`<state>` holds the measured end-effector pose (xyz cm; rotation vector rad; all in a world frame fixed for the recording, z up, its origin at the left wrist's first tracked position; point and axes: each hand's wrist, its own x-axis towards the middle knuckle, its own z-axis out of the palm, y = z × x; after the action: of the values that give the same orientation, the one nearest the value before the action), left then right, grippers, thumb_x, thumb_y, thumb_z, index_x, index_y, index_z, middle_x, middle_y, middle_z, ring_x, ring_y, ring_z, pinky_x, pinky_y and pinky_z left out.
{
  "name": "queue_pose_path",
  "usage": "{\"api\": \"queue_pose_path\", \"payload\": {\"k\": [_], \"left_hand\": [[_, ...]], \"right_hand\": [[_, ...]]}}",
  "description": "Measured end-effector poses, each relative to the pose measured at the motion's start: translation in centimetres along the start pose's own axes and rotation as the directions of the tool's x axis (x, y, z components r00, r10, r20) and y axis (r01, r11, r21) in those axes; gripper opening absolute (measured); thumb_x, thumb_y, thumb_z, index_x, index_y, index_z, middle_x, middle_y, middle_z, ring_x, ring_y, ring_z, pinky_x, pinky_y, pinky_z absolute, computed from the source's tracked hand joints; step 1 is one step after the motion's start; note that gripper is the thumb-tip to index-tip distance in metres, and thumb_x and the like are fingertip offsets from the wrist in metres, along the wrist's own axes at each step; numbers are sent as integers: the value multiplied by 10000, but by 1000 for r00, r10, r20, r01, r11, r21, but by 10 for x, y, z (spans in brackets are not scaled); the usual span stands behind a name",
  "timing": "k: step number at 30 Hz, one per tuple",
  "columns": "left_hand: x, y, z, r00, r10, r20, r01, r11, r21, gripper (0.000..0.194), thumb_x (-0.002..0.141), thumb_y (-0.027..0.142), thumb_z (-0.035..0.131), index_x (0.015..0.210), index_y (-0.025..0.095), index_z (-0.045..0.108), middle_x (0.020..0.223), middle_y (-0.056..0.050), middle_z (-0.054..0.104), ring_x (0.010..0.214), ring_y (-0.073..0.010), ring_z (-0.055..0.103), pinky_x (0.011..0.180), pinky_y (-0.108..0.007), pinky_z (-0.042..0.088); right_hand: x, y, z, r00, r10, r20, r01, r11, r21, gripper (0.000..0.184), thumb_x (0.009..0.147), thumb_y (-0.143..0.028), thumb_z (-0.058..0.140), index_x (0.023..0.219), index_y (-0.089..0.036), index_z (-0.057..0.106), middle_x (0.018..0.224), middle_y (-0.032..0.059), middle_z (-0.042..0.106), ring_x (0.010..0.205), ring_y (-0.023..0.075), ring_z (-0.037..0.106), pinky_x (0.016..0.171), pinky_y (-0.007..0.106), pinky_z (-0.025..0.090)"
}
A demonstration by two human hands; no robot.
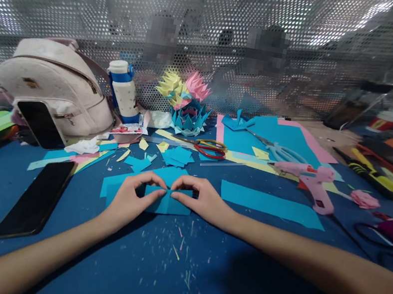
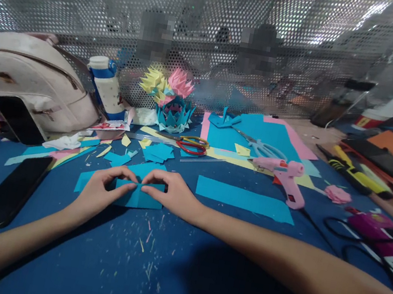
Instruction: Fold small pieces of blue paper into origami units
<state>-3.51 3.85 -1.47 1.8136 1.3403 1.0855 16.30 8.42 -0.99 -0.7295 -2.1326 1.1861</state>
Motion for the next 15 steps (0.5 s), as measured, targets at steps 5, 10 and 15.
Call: {"api": "queue_pose_path", "payload": {"k": [5, 10, 15], "left_hand": [[1, 0, 1, 999, 14, 39, -12, 999, -42, 72, 833, 210, 588, 826, 189, 656, 835, -29, 657, 811, -182, 583, 761, -291, 427], [1, 0, 2, 997, -12, 73, 17, 998, -60, 51, 815, 214, 611, 811, 193, 657, 820, -28, 669, 775, -178, 585, 748, -294, 433], [2, 0, 2, 997, -4, 80, 10, 997, -77, 57, 809, 232, 613, 806, 195, 656, 811, -31, 669, 769, -182, 584, 731, -295, 432]], "right_hand": [[0, 0, 0, 1000, 23, 16, -22, 999, -33, 83, 861, -231, 583, 874, -177, 645, 881, 20, 674, 814, 148, 614, 722, 265, 467], [-1, 1, 0, 999, 10, 34, -10, 1000, -24, 78, 855, -225, 590, 877, -172, 643, 877, 21, 676, 803, 144, 609, 701, 258, 459], [-1, 1, 0, 999, -13, 35, 13, 1000, -10, 74, 851, -218, 593, 885, -172, 642, 878, 24, 670, 813, 146, 606, 706, 264, 459]]}}
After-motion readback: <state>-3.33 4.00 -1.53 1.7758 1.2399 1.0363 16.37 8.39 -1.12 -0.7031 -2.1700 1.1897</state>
